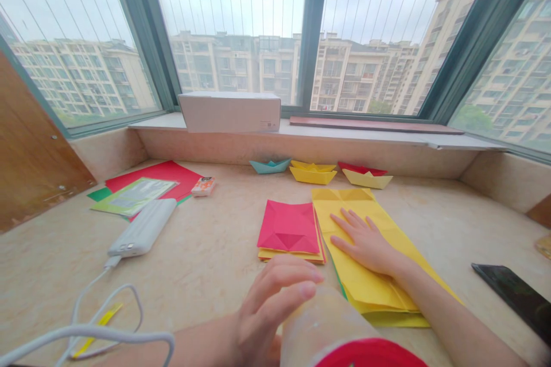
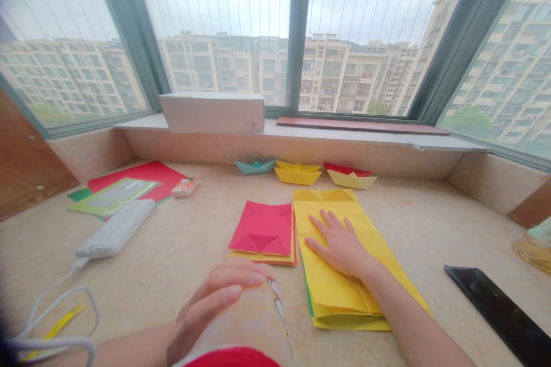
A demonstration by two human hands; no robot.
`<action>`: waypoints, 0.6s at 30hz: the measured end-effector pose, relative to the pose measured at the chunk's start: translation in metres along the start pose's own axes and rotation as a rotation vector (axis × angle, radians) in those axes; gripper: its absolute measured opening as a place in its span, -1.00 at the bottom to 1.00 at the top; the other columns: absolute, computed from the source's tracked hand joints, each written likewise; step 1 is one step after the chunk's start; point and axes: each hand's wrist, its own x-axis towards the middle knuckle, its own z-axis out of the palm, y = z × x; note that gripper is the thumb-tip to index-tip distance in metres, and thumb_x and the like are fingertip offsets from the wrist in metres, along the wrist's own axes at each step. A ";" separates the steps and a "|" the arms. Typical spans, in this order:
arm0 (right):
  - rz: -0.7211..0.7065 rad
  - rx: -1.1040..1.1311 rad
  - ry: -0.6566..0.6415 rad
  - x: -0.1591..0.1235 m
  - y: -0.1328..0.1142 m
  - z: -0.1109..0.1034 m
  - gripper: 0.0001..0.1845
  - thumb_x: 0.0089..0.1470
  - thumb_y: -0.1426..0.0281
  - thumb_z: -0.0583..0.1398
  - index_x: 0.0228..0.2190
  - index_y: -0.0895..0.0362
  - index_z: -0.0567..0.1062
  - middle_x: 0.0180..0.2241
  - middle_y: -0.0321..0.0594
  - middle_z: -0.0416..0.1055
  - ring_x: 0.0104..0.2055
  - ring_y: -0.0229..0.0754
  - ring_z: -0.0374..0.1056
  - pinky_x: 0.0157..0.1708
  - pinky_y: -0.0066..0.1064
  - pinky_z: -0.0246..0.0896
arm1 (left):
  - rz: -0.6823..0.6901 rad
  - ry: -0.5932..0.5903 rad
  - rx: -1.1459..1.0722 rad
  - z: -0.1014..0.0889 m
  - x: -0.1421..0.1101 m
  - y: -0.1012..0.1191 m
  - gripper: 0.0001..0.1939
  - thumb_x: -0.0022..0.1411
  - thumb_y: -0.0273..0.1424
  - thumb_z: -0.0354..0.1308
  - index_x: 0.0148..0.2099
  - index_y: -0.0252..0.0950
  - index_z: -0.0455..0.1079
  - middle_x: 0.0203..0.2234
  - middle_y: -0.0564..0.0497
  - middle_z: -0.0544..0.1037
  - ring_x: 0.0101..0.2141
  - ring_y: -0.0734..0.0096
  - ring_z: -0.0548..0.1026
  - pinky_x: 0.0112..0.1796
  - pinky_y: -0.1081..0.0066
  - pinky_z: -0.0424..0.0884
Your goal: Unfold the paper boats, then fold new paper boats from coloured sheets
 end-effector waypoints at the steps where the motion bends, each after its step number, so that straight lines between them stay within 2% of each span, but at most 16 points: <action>1: 0.002 0.000 0.000 0.000 0.000 0.000 -0.17 0.15 -0.22 -0.18 0.32 -0.10 0.05 0.40 -0.21 -0.20 0.42 0.07 -0.29 0.32 0.07 -0.47 | 0.005 0.018 0.008 0.001 0.001 0.000 -0.46 0.35 -0.21 0.01 0.33 -0.13 0.08 -0.11 -0.23 0.49 -0.11 0.08 0.51 -0.14 0.10 0.53; 6: 0.005 -0.001 -0.004 0.000 0.001 0.000 -0.17 0.15 -0.21 -0.17 0.32 -0.11 0.04 0.40 -0.21 -0.21 0.42 0.07 -0.29 0.32 0.08 -0.46 | 0.018 0.063 0.036 0.003 0.003 0.000 -0.46 0.33 -0.21 0.03 0.32 -0.12 0.11 -0.17 -0.22 0.52 -0.18 0.08 0.54 -0.21 0.12 0.56; 18: 0.003 -0.003 0.000 0.000 0.001 0.001 -0.18 0.15 -0.21 -0.17 0.32 -0.10 0.05 0.40 -0.21 -0.21 0.42 0.07 -0.29 0.32 0.09 -0.43 | 0.036 0.033 0.037 0.001 0.003 -0.002 -0.42 0.32 -0.17 0.05 0.33 -0.12 0.10 -0.15 -0.19 0.53 -0.18 0.12 0.55 -0.19 0.15 0.57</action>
